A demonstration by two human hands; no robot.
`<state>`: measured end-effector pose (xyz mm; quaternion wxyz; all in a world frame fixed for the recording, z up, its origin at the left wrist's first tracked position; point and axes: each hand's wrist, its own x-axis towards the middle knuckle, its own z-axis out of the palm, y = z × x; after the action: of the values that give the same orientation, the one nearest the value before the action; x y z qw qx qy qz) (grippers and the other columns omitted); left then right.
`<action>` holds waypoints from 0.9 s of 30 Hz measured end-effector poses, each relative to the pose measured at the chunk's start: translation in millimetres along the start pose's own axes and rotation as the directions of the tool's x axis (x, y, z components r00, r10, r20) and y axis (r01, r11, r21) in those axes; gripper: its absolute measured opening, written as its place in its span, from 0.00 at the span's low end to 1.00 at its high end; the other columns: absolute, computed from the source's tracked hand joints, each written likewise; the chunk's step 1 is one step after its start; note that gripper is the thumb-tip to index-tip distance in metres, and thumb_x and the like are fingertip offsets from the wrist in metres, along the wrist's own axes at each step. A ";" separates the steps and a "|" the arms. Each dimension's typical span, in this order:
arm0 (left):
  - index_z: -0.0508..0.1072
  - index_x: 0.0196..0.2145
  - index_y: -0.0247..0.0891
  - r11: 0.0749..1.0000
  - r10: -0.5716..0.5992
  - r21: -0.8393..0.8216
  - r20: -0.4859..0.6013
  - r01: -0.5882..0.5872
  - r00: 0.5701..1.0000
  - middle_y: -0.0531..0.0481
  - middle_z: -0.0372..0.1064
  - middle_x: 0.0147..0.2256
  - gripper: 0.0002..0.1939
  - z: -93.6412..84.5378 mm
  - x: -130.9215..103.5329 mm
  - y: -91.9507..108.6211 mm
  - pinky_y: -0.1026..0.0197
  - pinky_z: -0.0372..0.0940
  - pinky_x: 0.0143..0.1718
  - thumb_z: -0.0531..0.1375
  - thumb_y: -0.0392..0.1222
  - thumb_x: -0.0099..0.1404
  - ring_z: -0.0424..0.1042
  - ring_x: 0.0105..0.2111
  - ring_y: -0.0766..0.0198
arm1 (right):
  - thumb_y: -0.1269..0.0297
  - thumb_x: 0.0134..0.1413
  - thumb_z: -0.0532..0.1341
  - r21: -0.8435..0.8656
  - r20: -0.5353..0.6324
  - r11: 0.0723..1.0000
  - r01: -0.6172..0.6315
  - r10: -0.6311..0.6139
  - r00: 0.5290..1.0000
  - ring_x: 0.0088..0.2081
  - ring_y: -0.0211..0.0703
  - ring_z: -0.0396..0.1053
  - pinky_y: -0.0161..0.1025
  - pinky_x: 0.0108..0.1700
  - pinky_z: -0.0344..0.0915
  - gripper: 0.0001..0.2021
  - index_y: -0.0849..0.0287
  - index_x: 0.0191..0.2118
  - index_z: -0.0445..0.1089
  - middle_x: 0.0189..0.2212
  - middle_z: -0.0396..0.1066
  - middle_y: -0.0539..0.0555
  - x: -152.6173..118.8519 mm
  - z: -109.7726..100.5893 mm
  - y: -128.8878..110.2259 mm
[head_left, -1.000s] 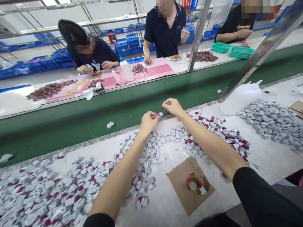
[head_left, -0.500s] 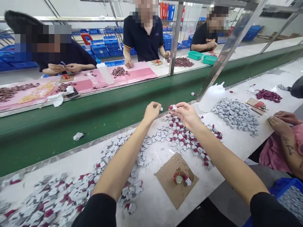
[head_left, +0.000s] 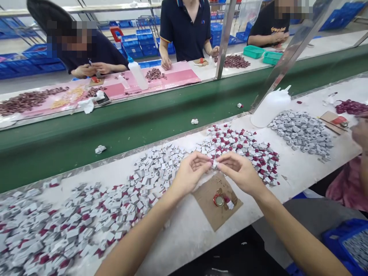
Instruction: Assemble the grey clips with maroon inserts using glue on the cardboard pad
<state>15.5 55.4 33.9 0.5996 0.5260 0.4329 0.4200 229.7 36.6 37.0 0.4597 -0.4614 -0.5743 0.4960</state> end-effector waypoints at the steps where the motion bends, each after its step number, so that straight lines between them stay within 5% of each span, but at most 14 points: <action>1: 0.81 0.43 0.40 1.000 -0.018 0.008 0.001 0.018 1.000 0.45 0.84 0.41 0.12 3.8 -11.3 -4.6 0.51 0.79 0.49 0.75 0.47 0.67 0.84 0.43 0.54 | 0.55 0.68 0.74 -0.041 0.024 0.999 -0.018 0.019 1.000 0.43 0.52 0.85 0.49 0.48 0.83 0.06 0.50 0.43 0.84 0.40 0.85 0.55 -10.1 -1.4 -0.5; 6: 0.81 0.45 0.42 0.991 -0.125 0.048 0.062 0.122 0.990 0.45 0.85 0.43 0.05 23.9 -58.4 -13.3 0.49 0.79 0.50 0.69 0.45 0.75 0.85 0.45 0.52 | 0.59 0.71 0.71 -0.209 0.074 0.978 -0.001 0.017 0.997 0.43 0.55 0.84 0.49 0.42 0.81 0.04 0.47 0.42 0.85 0.40 0.86 0.55 -55.5 -5.4 -6.2; 9: 0.81 0.51 0.45 0.966 -0.083 0.253 0.072 0.062 0.994 0.45 0.85 0.46 0.06 22.6 -79.1 -13.6 0.46 0.78 0.51 0.67 0.45 0.79 0.84 0.46 0.50 | 0.59 0.71 0.71 -0.247 0.023 0.969 -0.011 0.017 1.000 0.41 0.55 0.83 0.49 0.40 0.80 0.04 0.45 0.43 0.86 0.39 0.86 0.55 -77.4 -11.1 -4.0; 11: 0.81 0.54 0.46 0.851 0.054 0.524 -0.039 -0.025 0.998 0.42 0.82 0.50 0.09 14.2 -88.8 -18.2 0.42 0.77 0.54 0.67 0.42 0.78 0.80 0.51 0.45 | 0.58 0.71 0.72 -0.273 -0.066 0.961 -0.041 0.024 0.998 0.41 0.55 0.83 0.49 0.41 0.79 0.04 0.45 0.43 0.87 0.40 0.86 0.54 -89.6 -16.5 0.9; 14: 0.82 0.57 0.43 0.531 0.266 0.847 -0.190 0.021 0.945 0.34 0.75 0.57 0.15 -2.6 -93.5 -32.0 0.32 0.71 0.59 0.66 0.36 0.75 0.73 0.57 0.36 | 0.58 0.70 0.73 -0.298 -0.148 0.951 -0.080 0.037 0.988 0.41 0.56 0.84 0.49 0.42 0.79 0.03 0.45 0.43 0.87 0.40 0.86 0.54 -104.1 -21.6 8.2; 16: 0.83 0.58 0.41 0.384 0.287 0.920 -0.197 0.075 0.937 0.31 0.73 0.59 0.17 -10.9 -89.5 -41.6 0.28 0.68 0.60 0.66 0.34 0.74 0.70 0.58 0.31 | 0.58 0.71 0.73 -0.307 -0.134 0.948 -0.084 0.044 0.990 0.41 0.56 0.84 0.50 0.43 0.80 0.03 0.45 0.43 0.86 0.40 0.86 0.54 -110.7 -21.0 9.5; 19: 0.84 0.53 0.40 0.320 0.255 0.942 -0.185 0.097 0.949 0.29 0.71 0.61 0.13 -15.7 -77.6 -49.4 0.26 0.65 0.60 0.66 0.34 0.73 0.67 0.59 0.28 | 0.60 0.71 0.72 -0.323 -0.083 0.945 -0.056 0.031 0.996 0.40 0.55 0.84 0.50 0.43 0.79 0.03 0.46 0.43 0.85 0.39 0.86 0.53 -115.8 -16.9 5.3; 23: 0.83 0.45 0.41 0.457 0.233 0.885 -0.211 0.084 0.949 0.33 0.75 0.56 0.07 -15.2 -66.4 -44.0 0.30 0.64 0.61 0.64 0.34 0.74 0.68 0.58 0.33 | 0.62 0.72 0.71 -0.349 -0.086 0.936 -0.037 0.007 0.996 0.37 0.53 0.83 0.49 0.41 0.78 0.03 0.47 0.43 0.85 0.36 0.84 0.52 -117.0 -14.9 -1.1; 25: 0.81 0.45 0.43 0.664 0.175 0.746 -0.225 0.054 0.959 0.38 0.78 0.49 0.04 -14.3 -65.5 -37.0 0.36 0.67 0.59 0.66 0.37 0.74 0.72 0.53 0.40 | 0.62 0.72 0.71 -0.345 -0.110 0.937 -0.048 0.010 0.994 0.38 0.53 0.83 0.50 0.43 0.79 0.04 0.47 0.44 0.85 0.37 0.84 0.52 -117.4 -15.5 -0.7; 27: 0.81 0.47 0.43 0.895 0.006 0.437 -0.218 0.092 0.976 0.44 0.78 0.42 0.06 -12.5 -66.1 -29.7 0.45 0.70 0.53 0.69 0.44 0.74 0.74 0.45 0.49 | 0.61 0.72 0.71 -0.317 -0.132 0.946 -0.072 0.031 0.991 0.39 0.53 0.84 0.50 0.44 0.79 0.04 0.47 0.44 0.85 0.38 0.86 0.53 -117.9 -15.8 2.2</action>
<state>-13.1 -7.5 8.6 0.4228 0.5910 0.5907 0.3507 263.3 -77.2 28.0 0.4006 -0.5751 -0.6051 0.3777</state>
